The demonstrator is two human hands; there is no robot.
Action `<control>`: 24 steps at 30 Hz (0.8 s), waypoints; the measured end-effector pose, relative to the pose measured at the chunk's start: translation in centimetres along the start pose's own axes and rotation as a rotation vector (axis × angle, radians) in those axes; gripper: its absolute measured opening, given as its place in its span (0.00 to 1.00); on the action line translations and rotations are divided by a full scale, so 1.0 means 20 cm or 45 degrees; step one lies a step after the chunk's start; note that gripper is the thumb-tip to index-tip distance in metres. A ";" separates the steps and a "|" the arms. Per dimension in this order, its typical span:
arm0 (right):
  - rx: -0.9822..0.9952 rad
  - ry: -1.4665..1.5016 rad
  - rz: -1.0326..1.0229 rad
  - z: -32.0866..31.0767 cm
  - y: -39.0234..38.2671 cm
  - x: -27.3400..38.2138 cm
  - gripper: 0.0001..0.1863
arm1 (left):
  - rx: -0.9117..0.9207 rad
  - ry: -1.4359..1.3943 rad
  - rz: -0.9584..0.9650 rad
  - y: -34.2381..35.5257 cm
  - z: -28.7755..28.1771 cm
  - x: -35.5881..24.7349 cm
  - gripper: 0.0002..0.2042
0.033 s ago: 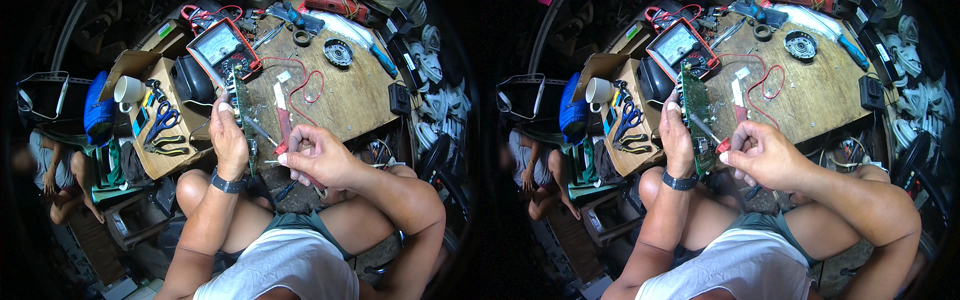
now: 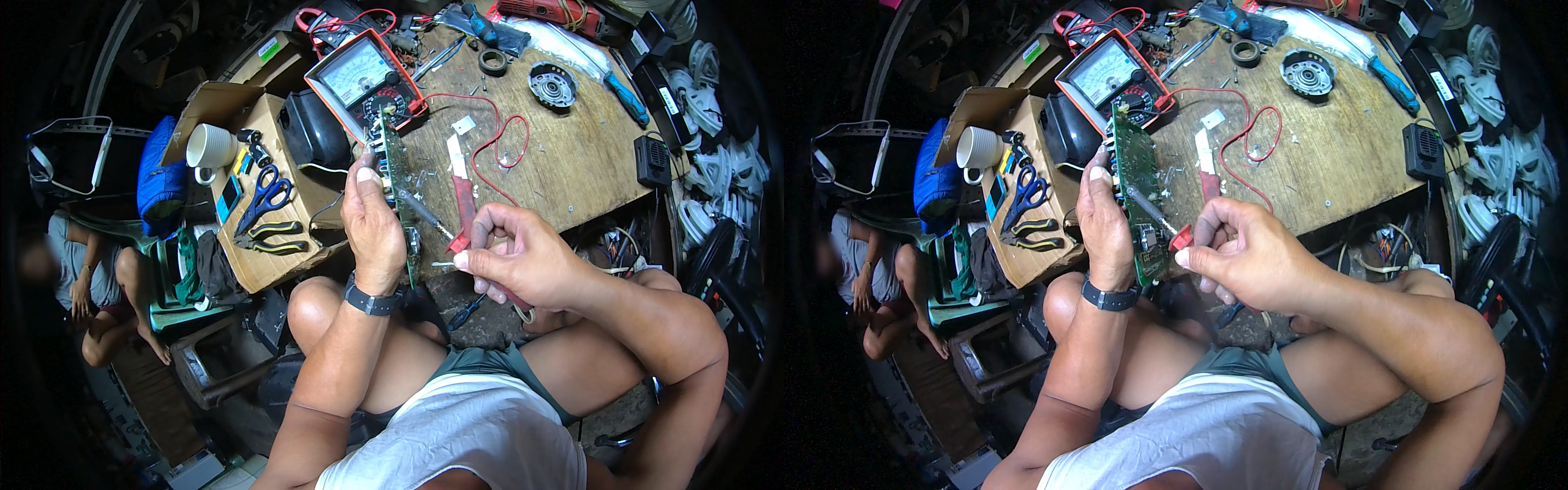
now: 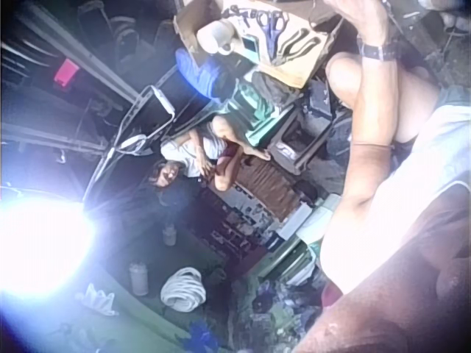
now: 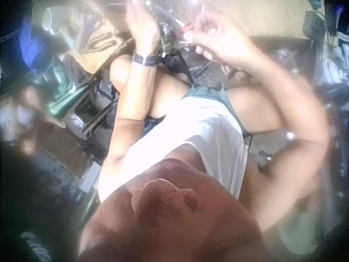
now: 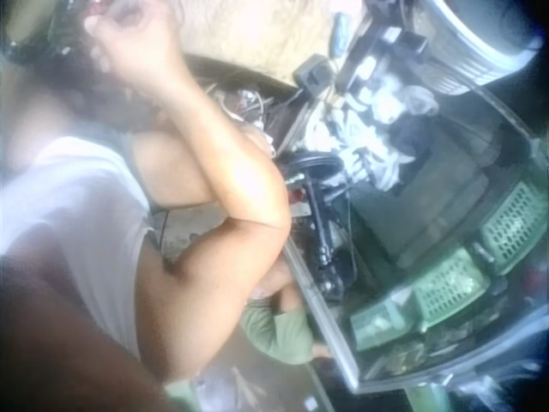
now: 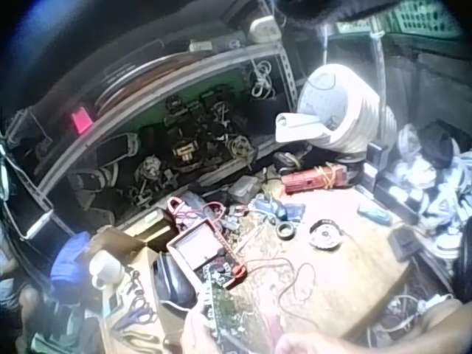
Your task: The person solders components on a green circuit board using a soldering iron, occasionally adjusting wires and applying solder to different points on the board.
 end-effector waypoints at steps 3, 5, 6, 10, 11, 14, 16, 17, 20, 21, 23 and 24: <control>0.001 0.022 -0.007 0.01 0.00 0.00 0.14 | 0.002 -0.026 -0.026 0.00 0.00 0.01 0.22; 0.004 0.060 -0.002 0.01 0.00 0.01 0.12 | 0.003 -0.035 -0.036 0.00 -0.01 0.01 0.22; 0.006 0.079 0.000 0.01 0.00 0.01 0.11 | 0.004 -0.037 -0.035 -0.01 -0.01 0.00 0.22; 0.040 0.080 0.035 0.02 0.01 -0.01 0.14 | 0.024 -0.052 -0.039 -0.01 0.00 -0.02 0.23; 0.044 0.099 0.043 0.02 0.01 -0.01 0.14 | 0.028 -0.064 -0.045 -0.01 0.00 -0.02 0.23; 0.038 0.138 0.053 0.02 0.01 -0.01 0.14 | 0.031 -0.098 -0.059 0.00 0.01 -0.02 0.23; 0.026 0.129 0.055 0.02 0.00 -0.01 0.14 | 0.021 -0.120 -0.062 0.00 0.00 -0.01 0.22; 0.018 0.112 0.057 0.02 0.00 0.00 0.14 | 0.024 -0.142 -0.069 0.00 0.01 0.00 0.22; -0.040 -0.002 -0.004 0.00 0.00 0.00 0.12 | 0.033 -0.177 -0.077 0.00 0.01 0.03 0.22; -0.065 -0.050 -0.036 -0.01 0.00 0.01 0.11 | 0.036 -0.167 -0.073 0.00 0.01 0.03 0.22; -0.049 -0.014 -0.015 0.00 0.00 0.02 0.11 | 0.035 -0.139 -0.062 0.00 0.01 0.02 0.22; -0.041 0.004 -0.005 0.00 -0.01 0.02 0.11 | 0.033 -0.122 -0.057 0.00 0.01 0.02 0.22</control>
Point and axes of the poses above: each hand's wrist, its own y-axis towards the middle knuckle, its own z-axis out of the palm, x = y × z, the point moved 10 cm from there along y, towards the middle knuckle
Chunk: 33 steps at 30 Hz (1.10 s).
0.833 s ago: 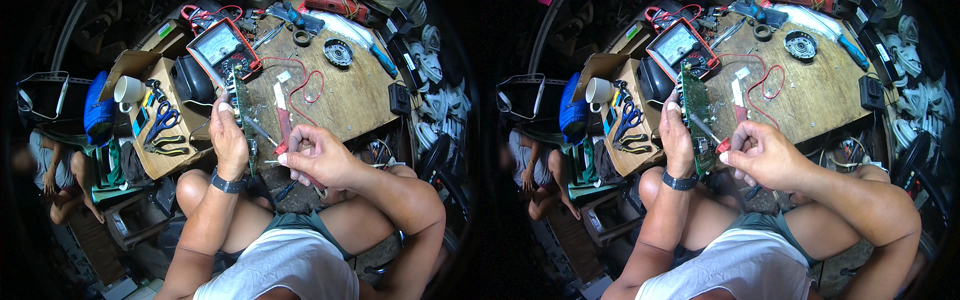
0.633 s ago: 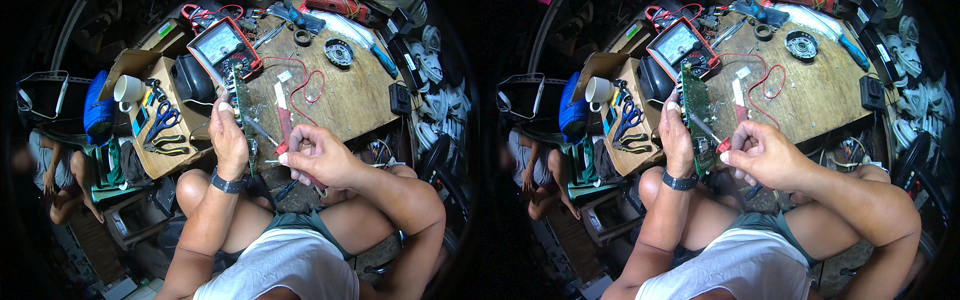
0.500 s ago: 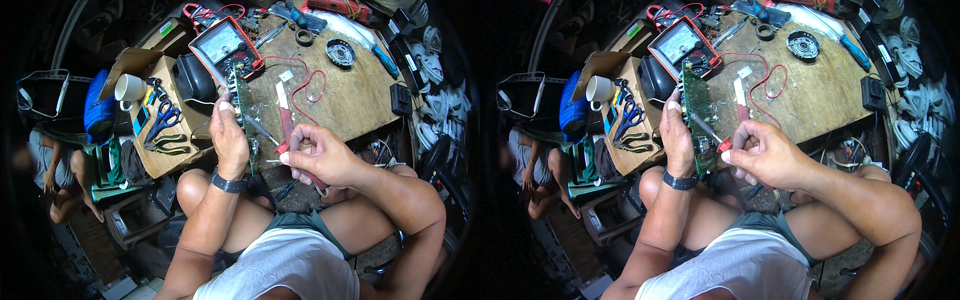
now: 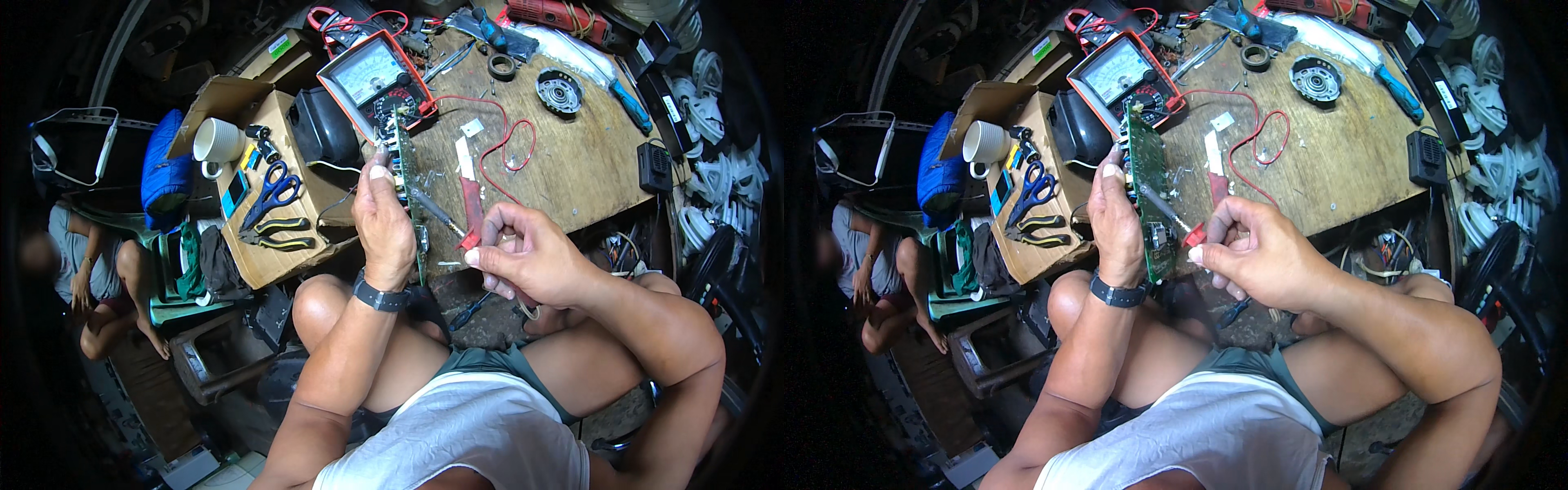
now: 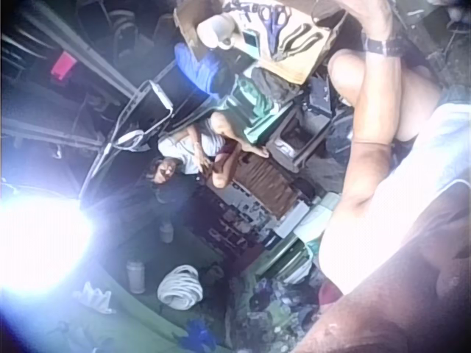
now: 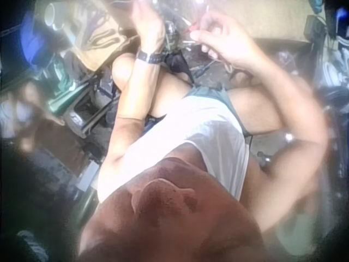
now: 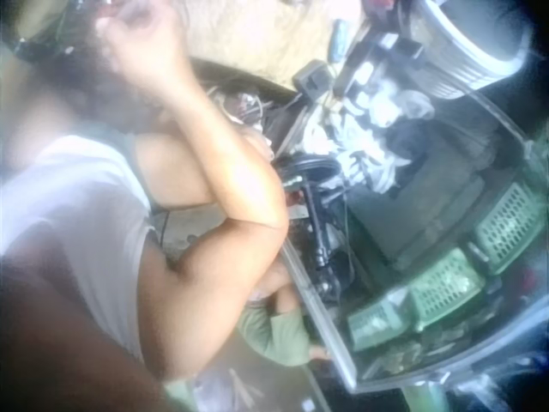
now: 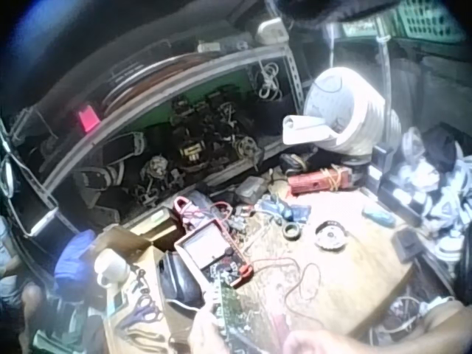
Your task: The person solders components on a green circuit board using a soldering iron, occasionally adjusting wires and applying solder to different points on the board.
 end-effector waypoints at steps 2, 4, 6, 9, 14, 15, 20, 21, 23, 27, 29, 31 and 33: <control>0.023 0.066 0.022 0.01 0.00 0.00 0.11 | -0.001 -0.005 -0.004 0.00 0.00 0.00 0.22; 0.042 0.114 0.043 0.01 0.00 -0.01 0.12 | 0.002 -0.055 -0.021 0.00 0.00 0.01 0.22; 0.055 0.143 0.062 0.02 0.00 -0.02 0.13 | -0.009 -0.064 -0.032 0.00 0.00 0.02 0.22; 0.043 0.164 0.077 0.02 0.01 -0.04 0.13 | -0.008 -0.030 -0.018 0.00 -0.01 0.02 0.22; -0.043 0.024 -0.078 0.01 0.00 -0.04 0.13 | 0.007 -0.015 -0.001 -0.01 0.01 0.01 0.22; -0.081 -0.020 -0.150 0.00 0.00 -0.04 0.13 | -0.001 0.014 0.023 -0.01 0.01 0.00 0.22; -0.099 -0.114 -0.147 -0.01 -0.02 0.00 0.10 | -0.021 0.008 0.034 -0.02 0.02 -0.01 0.22; -0.094 -0.098 -0.160 -0.01 -0.02 0.00 0.10 | -0.024 0.024 0.036 -0.02 0.02 -0.03 0.22; -0.092 -0.045 -0.150 -0.02 -0.02 0.01 0.10 | -0.040 0.034 0.048 -0.01 0.00 -0.01 0.22; -0.135 -0.098 -0.195 -0.08 -0.02 0.09 0.11 | -0.021 -0.028 -0.003 -0.01 0.00 -0.01 0.22; -0.192 -0.176 -0.225 -0.14 -0.03 0.16 0.13 | -0.013 -0.052 -0.009 -0.01 0.01 0.00 0.21; -0.251 -0.179 -0.259 -0.18 -0.04 0.18 0.15 | 0.009 -0.086 -0.047 -0.01 0.01 0.02 0.21; -0.438 -0.192 -0.341 -0.31 -0.07 0.27 0.15 | 0.040 -0.126 -0.116 -0.01 0.02 0.05 0.21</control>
Point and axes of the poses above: each hand's wrist, its own y-axis towards the middle knuckle, its own z-axis out of the palm, x = y × z, the point moved 10 cm from there along y, towards the middle knuckle
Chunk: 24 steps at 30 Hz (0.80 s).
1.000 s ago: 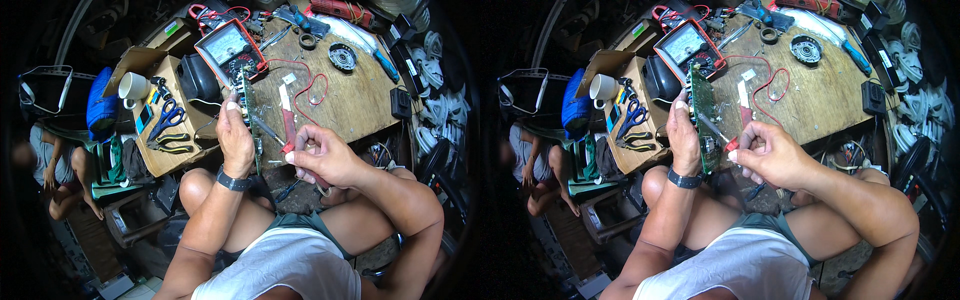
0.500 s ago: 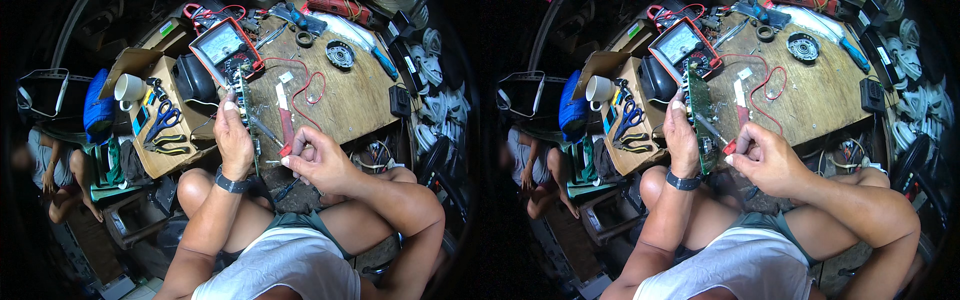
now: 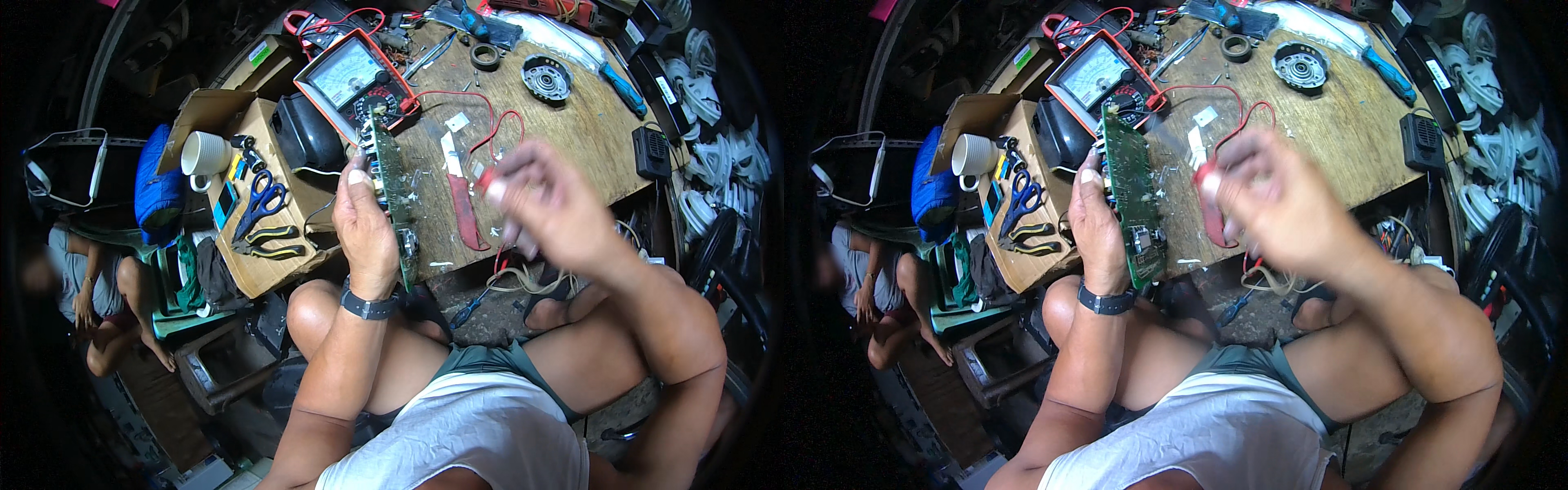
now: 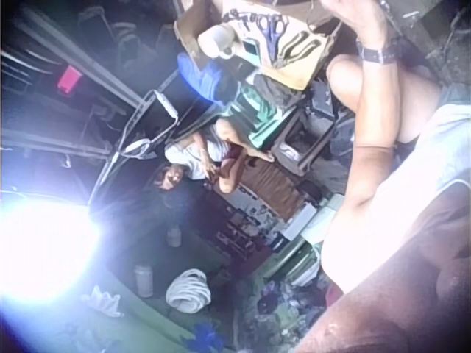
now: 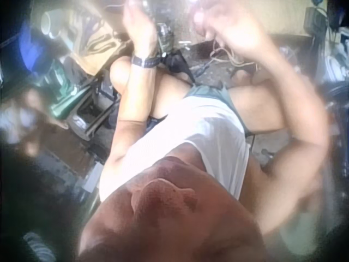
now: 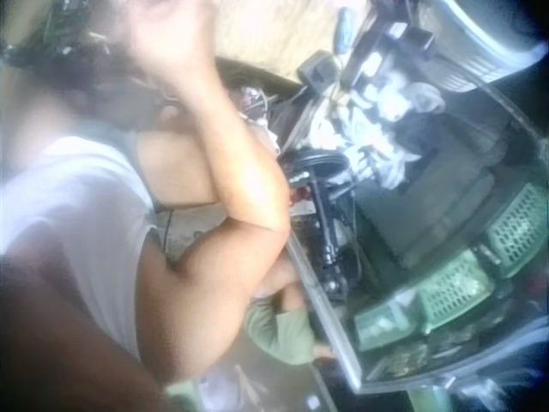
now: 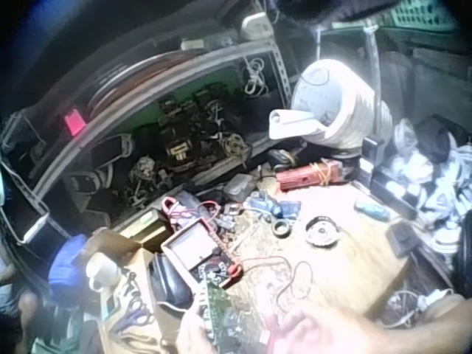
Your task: The person solders components on a green circuit board using a soldering iron, occasionally adjusting wires and applying solder to different points on the board.
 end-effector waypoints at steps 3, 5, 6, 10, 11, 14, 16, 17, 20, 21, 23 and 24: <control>-0.156 -0.121 -0.196 -0.16 0.07 0.14 0.14 | -0.025 0.032 0.067 0.00 -0.05 -0.02 0.21; 0.076 -0.330 -0.343 -0.07 0.07 0.10 0.13 | 0.008 -0.235 -0.139 0.00 0.01 0.00 0.22; 0.091 -0.580 -0.544 -0.01 0.02 0.14 0.12 | -0.007 -0.457 -0.320 -0.02 0.06 -0.01 0.23; 0.175 -0.791 -0.682 0.07 0.03 0.21 0.10 | -0.006 0.072 0.041 0.00 -0.04 -0.02 0.23; 0.197 -0.862 -0.681 0.06 0.04 0.22 0.11 | -0.014 0.096 0.044 0.01 -0.04 -0.04 0.23; 0.233 -0.975 -0.806 0.08 0.04 0.26 0.13 | -0.012 0.065 -0.023 -0.02 0.01 -0.09 0.24; 0.234 -1.000 -0.911 0.09 0.03 0.30 0.11 | -0.006 0.074 0.001 -0.02 0.02 -0.09 0.25; 0.229 -1.005 -0.954 0.09 0.04 0.32 0.09 | 0.005 0.073 0.033 0.00 0.00 -0.06 0.24; 0.272 -1.011 -1.042 0.08 0.05 0.37 0.09 | 0.034 0.048 0.023 0.01 -0.03 -0.03 0.24; 0.296 -1.010 -1.065 0.08 0.06 0.38 0.09 | 0.043 0.036 0.002 0.01 -0.03 -0.02 0.24; 0.306 -1.069 -1.124 0.06 0.07 0.38 0.10 | 0.070 0.094 -0.003 0.01 -0.03 -0.02 0.24; 0.335 -1.105 -1.136 0.06 0.07 0.40 0.11 | 0.085 0.124 -0.005 0.02 -0.02 -0.02 0.24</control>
Point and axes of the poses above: each hand's wrist, its own y-axis towards the middle knuckle, its own z-axis out of the palm, x = y × z, the point moved 10 cm from there along y, towards the middle knuckle
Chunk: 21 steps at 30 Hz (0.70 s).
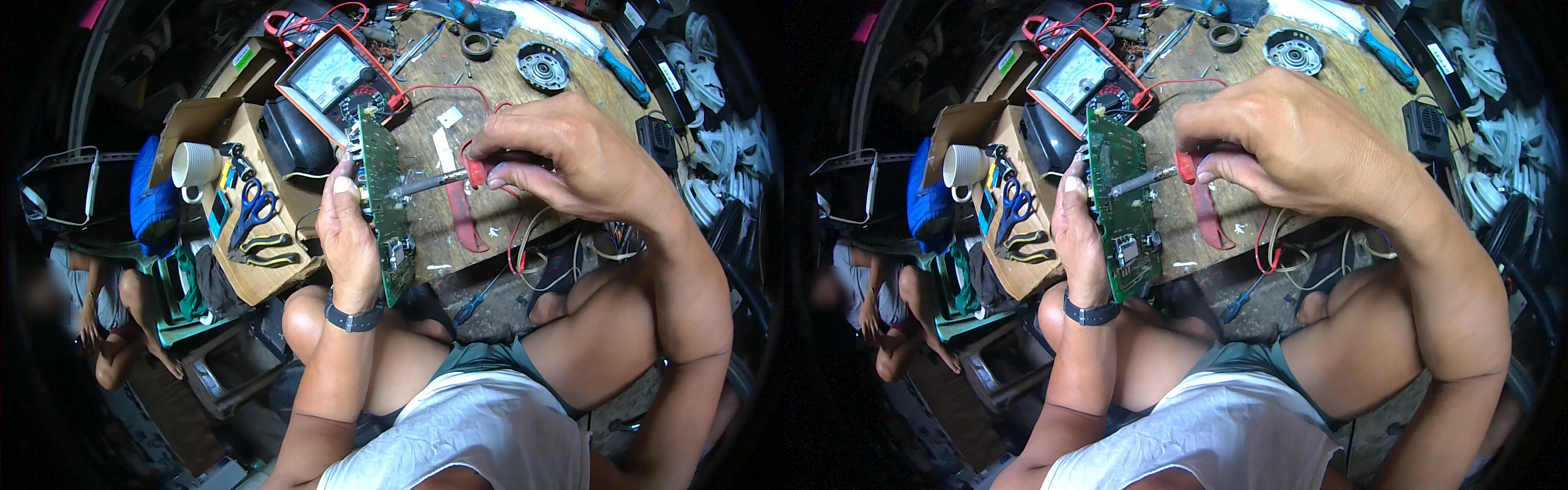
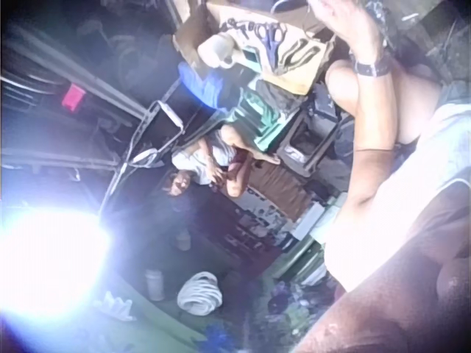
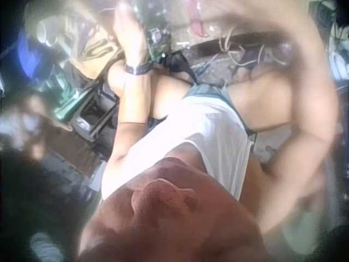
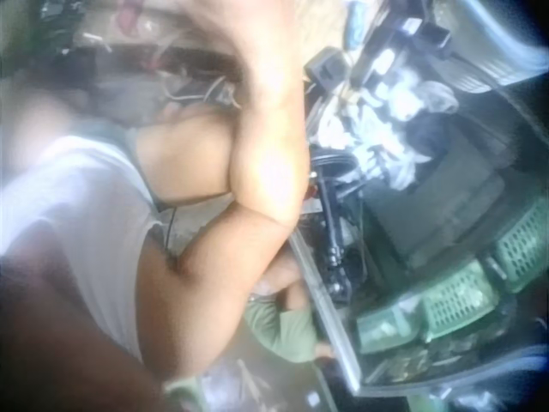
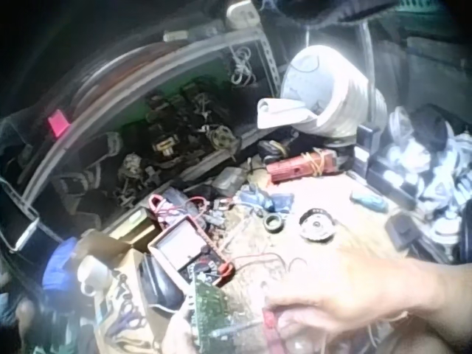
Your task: The person solders components on a green circuit board using a soldering iron, occasionally adjusting wires and applying solder to different points on the board.
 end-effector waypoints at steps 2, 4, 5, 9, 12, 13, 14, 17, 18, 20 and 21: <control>0.032 -0.006 -0.041 -0.01 0.02 0.01 0.12 | 0.004 0.001 0.023 0.00 0.00 -0.01 0.24; 0.028 0.019 -0.071 -0.03 0.04 0.02 0.12 | 0.016 0.016 0.024 0.00 0.01 -0.01 0.23; 0.043 -0.005 -0.064 -0.03 0.05 0.02 0.12 | 0.026 0.031 0.014 0.00 0.03 -0.02 0.23; 0.079 -0.068 -0.065 -0.04 0.06 0.01 0.11 | 0.068 0.061 0.048 -0.02 0.08 -0.05 0.23; 0.103 -0.050 -0.072 -0.07 0.06 0.01 0.11 | 0.069 0.111 0.076 -0.02 0.11 -0.07 0.23; 0.113 -0.034 -0.075 -0.07 0.06 0.01 0.11 | 0.072 0.142 0.093 -0.02 0.12 -0.09 0.23; 0.101 -0.047 -0.095 -0.08 0.06 0.02 0.11 | 0.071 0.138 0.099 -0.03 0.12 -0.09 0.24; 0.061 -0.065 -0.152 -0.09 0.05 0.04 0.11 | 0.053 0.126 0.090 -0.04 0.13 -0.09 0.25; 0.044 -0.056 -0.170 -0.09 0.05 0.04 0.11 | 0.035 0.123 0.071 -0.04 0.13 -0.08 0.25; 0.040 -0.046 -0.179 -0.10 0.05 0.05 0.11 | 0.027 0.103 0.052 -0.03 0.12 -0.06 0.25; 0.052 -0.045 -0.166 -0.10 0.05 0.05 0.11 | 0.040 0.085 0.052 -0.03 0.10 -0.03 0.25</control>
Point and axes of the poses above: each hand's wrist, its own y-axis towards the middle knuckle, its own z-axis out of the palm, x = y × z, the point moved 10 cm from there along y, towards the middle knuckle
